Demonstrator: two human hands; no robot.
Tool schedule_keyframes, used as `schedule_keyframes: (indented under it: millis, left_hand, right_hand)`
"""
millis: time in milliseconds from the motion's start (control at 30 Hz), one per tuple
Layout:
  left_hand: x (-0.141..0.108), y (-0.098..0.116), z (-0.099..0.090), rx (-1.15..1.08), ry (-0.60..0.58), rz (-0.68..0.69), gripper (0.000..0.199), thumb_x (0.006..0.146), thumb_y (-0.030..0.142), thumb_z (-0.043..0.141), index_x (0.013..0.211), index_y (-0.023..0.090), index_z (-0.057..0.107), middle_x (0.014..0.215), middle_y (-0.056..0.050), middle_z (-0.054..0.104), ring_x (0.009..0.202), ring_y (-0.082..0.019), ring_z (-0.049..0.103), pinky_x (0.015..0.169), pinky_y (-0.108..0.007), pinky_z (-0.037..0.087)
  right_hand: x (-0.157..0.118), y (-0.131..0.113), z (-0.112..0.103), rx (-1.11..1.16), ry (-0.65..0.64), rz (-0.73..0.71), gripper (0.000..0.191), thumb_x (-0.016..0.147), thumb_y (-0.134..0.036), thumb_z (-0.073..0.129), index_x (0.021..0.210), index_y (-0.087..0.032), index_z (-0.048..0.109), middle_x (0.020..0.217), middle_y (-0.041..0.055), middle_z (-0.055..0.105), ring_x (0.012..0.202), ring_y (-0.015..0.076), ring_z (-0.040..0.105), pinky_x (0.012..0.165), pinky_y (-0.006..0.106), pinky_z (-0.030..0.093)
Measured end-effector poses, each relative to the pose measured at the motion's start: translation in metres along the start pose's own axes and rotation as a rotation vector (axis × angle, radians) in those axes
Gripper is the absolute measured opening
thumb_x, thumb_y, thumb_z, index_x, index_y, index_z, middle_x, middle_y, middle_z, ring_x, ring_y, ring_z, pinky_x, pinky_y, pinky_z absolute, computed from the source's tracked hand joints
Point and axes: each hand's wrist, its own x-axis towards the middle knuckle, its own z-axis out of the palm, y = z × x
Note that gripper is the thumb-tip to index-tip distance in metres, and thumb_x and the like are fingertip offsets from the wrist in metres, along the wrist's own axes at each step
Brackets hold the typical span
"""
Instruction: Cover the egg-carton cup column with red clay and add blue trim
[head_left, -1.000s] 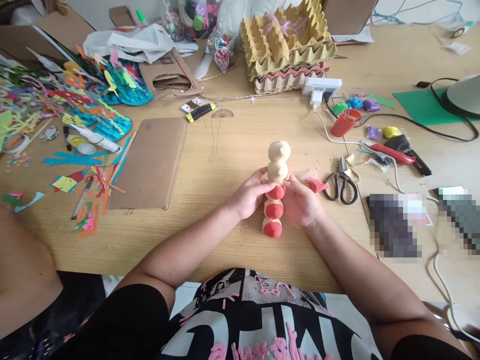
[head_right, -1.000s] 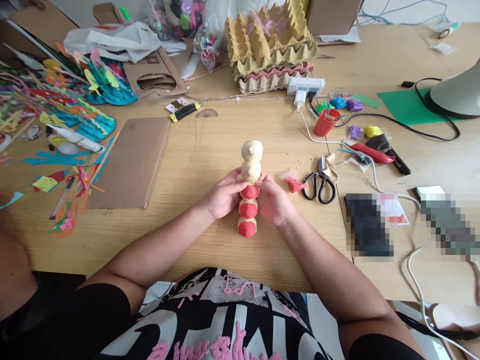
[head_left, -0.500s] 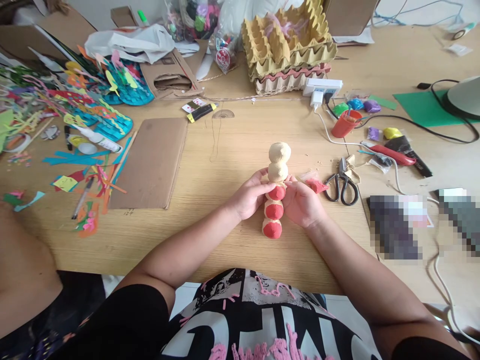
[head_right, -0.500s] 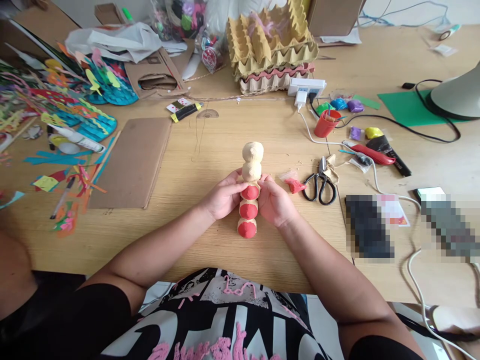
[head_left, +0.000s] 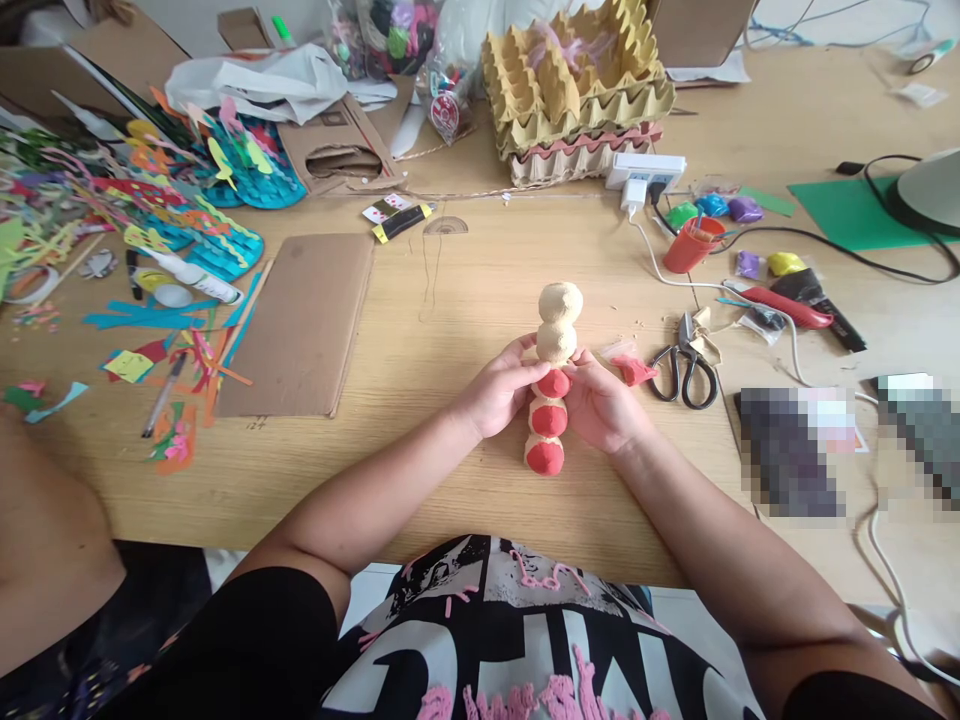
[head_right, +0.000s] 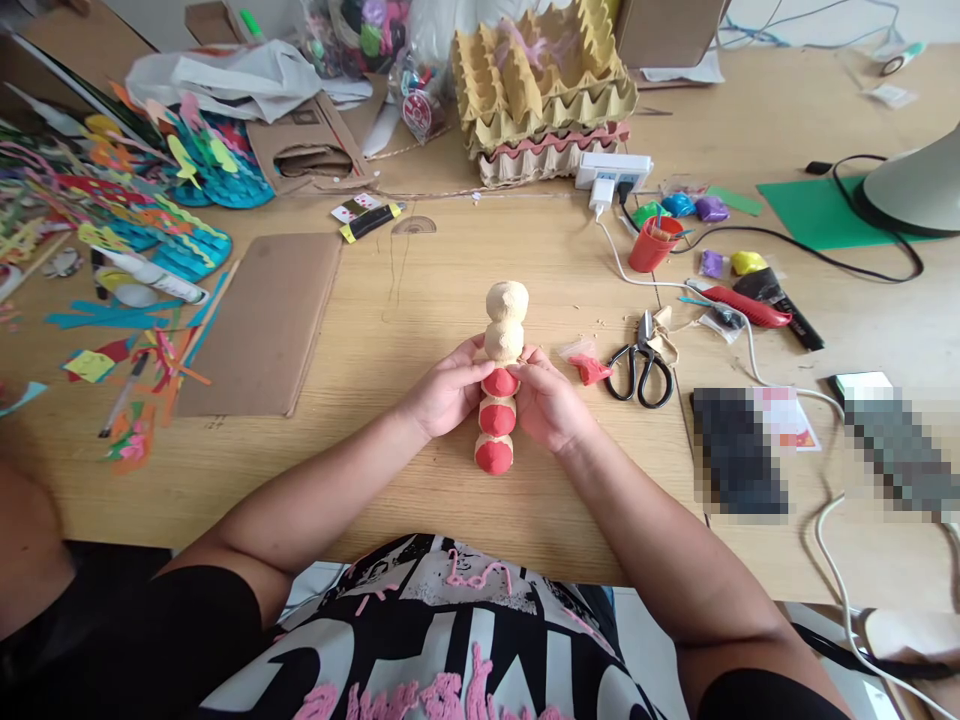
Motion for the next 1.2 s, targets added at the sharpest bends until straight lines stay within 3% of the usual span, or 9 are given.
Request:
schedule_keyframes:
  millis: [167, 367, 500, 633, 867, 1200]
  left_hand:
    - [0.002, 0.000, -0.003, 0.003, -0.035, 0.016, 0.066, 0.083, 0.042, 0.102, 0.139, 0.027, 0.072, 0.112, -0.003, 0.086, 0.097, -0.023, 0.076, 0.091, -0.038, 0.052]
    - [0.002, 0.003, -0.010, 0.029, 0.034, -0.001, 0.074, 0.084, 0.044, 0.102, 0.149, 0.033, 0.070, 0.105, -0.001, 0.084, 0.102, -0.030, 0.078, 0.099, -0.043, 0.053]
    - [0.001, 0.006, -0.007, -0.042, 0.056, 0.017, 0.071, 0.085, 0.037, 0.101, 0.148, 0.033, 0.069, 0.107, 0.001, 0.083, 0.101, -0.024, 0.077, 0.098, -0.038, 0.055]
    - [0.000, 0.004, 0.000, -0.082, 0.026, 0.057, 0.059, 0.089, 0.040, 0.099, 0.141, 0.027, 0.072, 0.114, -0.001, 0.083, 0.096, -0.017, 0.076, 0.093, -0.033, 0.057]
    - [0.001, 0.001, 0.002, -0.039, 0.049, 0.117, 0.078, 0.080, 0.038, 0.108, 0.145, 0.030, 0.066, 0.105, 0.003, 0.085, 0.095, -0.016, 0.080, 0.094, -0.032, 0.059]
    - [0.002, 0.003, -0.001, -0.052, 0.068, 0.096, 0.065, 0.084, 0.038, 0.104, 0.137, 0.027, 0.067, 0.112, 0.000, 0.085, 0.097, -0.017, 0.081, 0.090, -0.031, 0.058]
  right_hand:
    - [0.002, -0.001, -0.004, 0.038, 0.003, -0.024, 0.038, 0.085, -0.031, 0.098, 0.097, -0.029, 0.062, 0.094, -0.0025, 0.072, 0.088, 0.0204, 0.067, 0.084, 0.035, 0.062]
    - [0.001, -0.002, -0.001, -0.063, -0.038, -0.094, 0.039, 0.092, -0.045, 0.096, 0.092, -0.030, 0.060, 0.092, -0.0020, 0.069, 0.085, 0.0203, 0.065, 0.079, 0.035, 0.061]
    - [-0.001, -0.002, 0.002, -0.039, -0.048, -0.086, 0.042, 0.085, -0.038, 0.103, 0.092, -0.029, 0.063, 0.089, -0.0049, 0.069, 0.078, 0.0164, 0.061, 0.069, 0.029, 0.054]
    - [-0.002, -0.002, 0.003, 0.014, -0.031, -0.130, 0.042, 0.083, -0.035, 0.106, 0.092, -0.029, 0.065, 0.088, -0.0062, 0.070, 0.080, 0.0152, 0.063, 0.072, 0.028, 0.056]
    - [-0.004, -0.004, 0.007, -0.063, 0.006, -0.199, 0.032, 0.093, -0.038, 0.096, 0.113, -0.036, 0.071, 0.099, -0.0038, 0.080, 0.083, 0.0191, 0.070, 0.074, 0.035, 0.063]
    - [-0.001, -0.007, 0.003, -0.254, 0.009, -0.287, 0.031, 0.092, -0.040, 0.099, 0.118, -0.035, 0.083, 0.096, -0.0016, 0.078, 0.080, 0.0178, 0.068, 0.073, 0.034, 0.064]
